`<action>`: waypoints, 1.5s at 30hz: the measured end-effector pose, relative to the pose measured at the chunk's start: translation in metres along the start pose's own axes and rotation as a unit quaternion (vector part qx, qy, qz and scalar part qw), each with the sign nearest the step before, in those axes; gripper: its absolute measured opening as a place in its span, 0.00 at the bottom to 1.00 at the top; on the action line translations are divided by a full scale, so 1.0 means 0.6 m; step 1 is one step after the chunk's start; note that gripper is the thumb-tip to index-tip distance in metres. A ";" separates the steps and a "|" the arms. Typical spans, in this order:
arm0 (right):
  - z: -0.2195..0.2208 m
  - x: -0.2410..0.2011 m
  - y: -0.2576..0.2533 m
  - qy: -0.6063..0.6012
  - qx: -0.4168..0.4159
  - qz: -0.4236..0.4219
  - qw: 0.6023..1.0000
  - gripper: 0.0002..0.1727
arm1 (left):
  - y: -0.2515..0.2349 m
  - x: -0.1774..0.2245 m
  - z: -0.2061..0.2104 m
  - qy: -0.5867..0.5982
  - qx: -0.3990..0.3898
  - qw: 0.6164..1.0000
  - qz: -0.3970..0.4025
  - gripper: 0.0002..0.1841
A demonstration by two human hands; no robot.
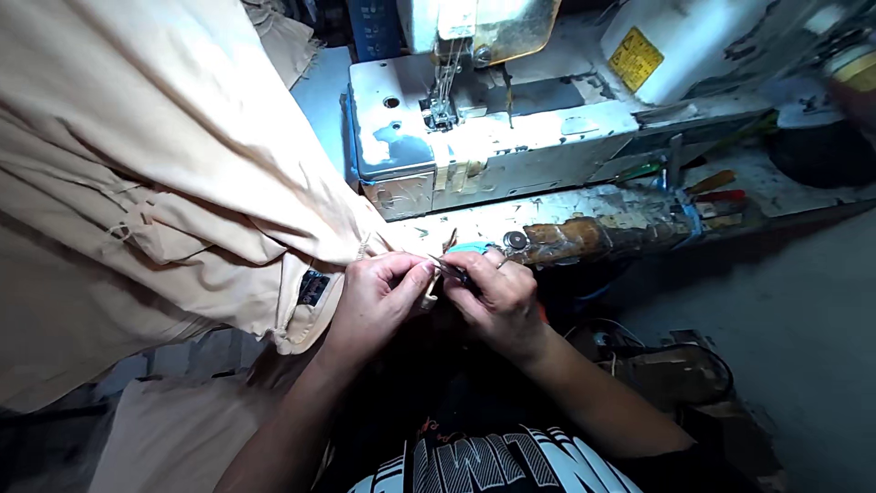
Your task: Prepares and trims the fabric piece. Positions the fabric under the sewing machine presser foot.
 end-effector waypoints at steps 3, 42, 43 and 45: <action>-0.009 0.025 0.001 -0.228 0.001 0.111 0.967 0.02 | 0.001 -0.002 0.005 0.013 -0.018 1.000 0.004 0.10; 0.030 0.142 -0.055 -0.552 -0.032 0.354 0.754 0.14 | -0.277 0.018 -0.082 -0.275 0.023 0.957 0.088 0.07; 0.027 0.146 -0.056 -0.540 -0.027 0.343 0.768 0.14 | -0.284 0.009 -0.078 -0.282 0.017 0.957 0.064 0.08; 0.023 0.150 -0.059 -0.530 -0.017 0.327 0.782 0.14 | -0.294 0.000 -0.067 -0.302 0.005 0.952 0.053 0.11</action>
Point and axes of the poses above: each hand's wrist, its own y-axis away from the middle knuckle, its own z-axis out of the palm, x = y × z, the point moved 8 cm from there along -y, towards the middle knuckle, and after that the axes turned 14 degrees about -y, right-handed, at the moved point
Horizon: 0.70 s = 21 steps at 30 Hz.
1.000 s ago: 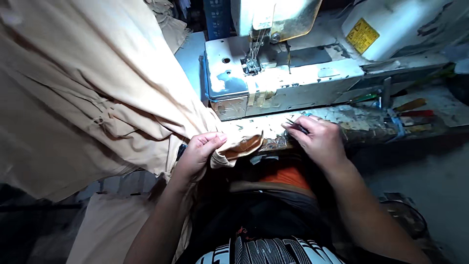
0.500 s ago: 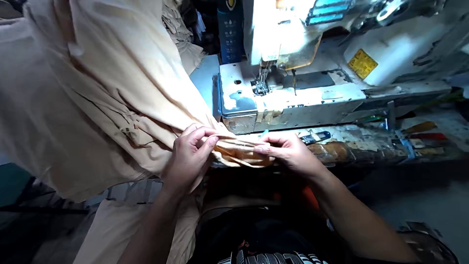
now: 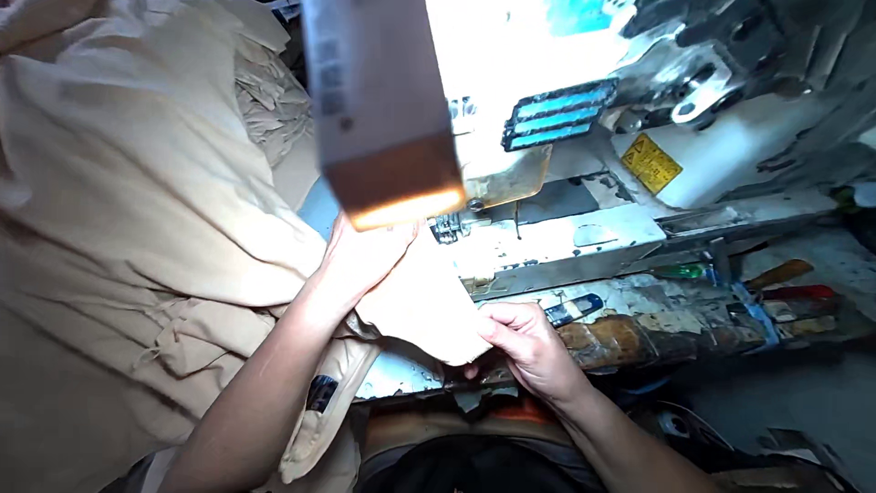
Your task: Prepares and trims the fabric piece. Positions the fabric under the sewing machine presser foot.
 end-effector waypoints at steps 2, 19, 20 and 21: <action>-0.001 -0.004 -0.004 0.001 0.002 -0.010 1.000 0.15 | -0.013 -0.004 0.012 -0.017 0.020 0.999 0.045 0.11; -0.005 -0.010 -0.026 0.023 0.076 -0.060 0.995 0.18 | -0.080 -0.069 0.076 0.047 0.063 0.991 0.107 0.13; -0.005 -0.010 -0.026 0.030 0.079 -0.061 0.995 0.18 | -0.081 -0.062 0.074 0.044 0.067 0.991 0.111 0.13; -0.004 -0.010 -0.026 0.037 0.082 -0.060 0.994 0.18 | -0.082 -0.052 0.068 0.040 0.068 0.991 0.111 0.13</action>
Point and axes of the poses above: each hand's wrist, its own y-axis away from the middle knuckle, its own z-axis out of the palm, x = y × z, the point moved 8 cm from there along -y, towards the middle knuckle, and after that the axes turned 14 degrees about -y, right-handed, at the moved point
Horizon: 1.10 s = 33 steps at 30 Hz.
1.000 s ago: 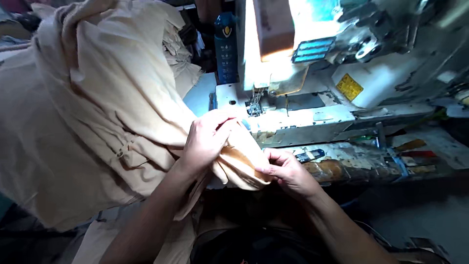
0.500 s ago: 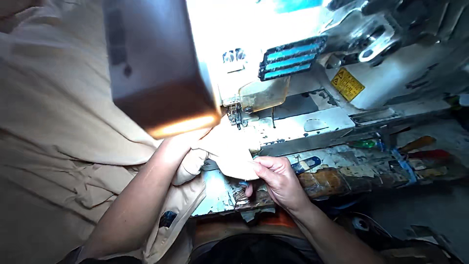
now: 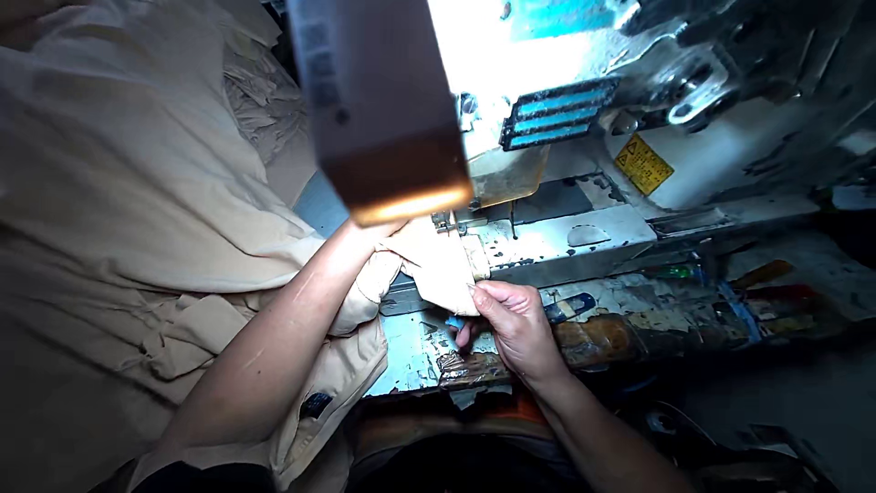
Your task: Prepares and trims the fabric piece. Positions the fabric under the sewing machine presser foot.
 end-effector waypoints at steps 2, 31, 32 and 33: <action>0.002 -0.001 0.001 0.025 -0.004 0.013 1.000 0.16 | -0.009 0.040 -0.020 0.006 -0.030 0.999 -0.029 0.16; -0.035 -0.130 0.048 0.270 -0.019 -0.203 0.941 0.16 | 0.080 0.103 -0.064 -0.109 -0.017 0.989 -0.096 0.12; -0.069 -0.193 0.059 0.304 0.022 -0.280 0.910 0.16 | 0.082 0.103 -0.063 -0.107 -0.012 0.989 -0.097 0.12; -0.114 -0.262 0.066 0.312 0.075 -0.349 0.881 0.16 | 0.082 0.103 -0.061 -0.106 -0.007 0.990 -0.096 0.13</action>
Point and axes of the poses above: each hand's wrist, its own y-axis away from the middle knuckle, its own z-axis out of the palm, x = y × z, the point moved 8 cm from there along -y, towards the middle knuckle, and after that the axes turned 14 degrees about -y, right-handed, at the moved point
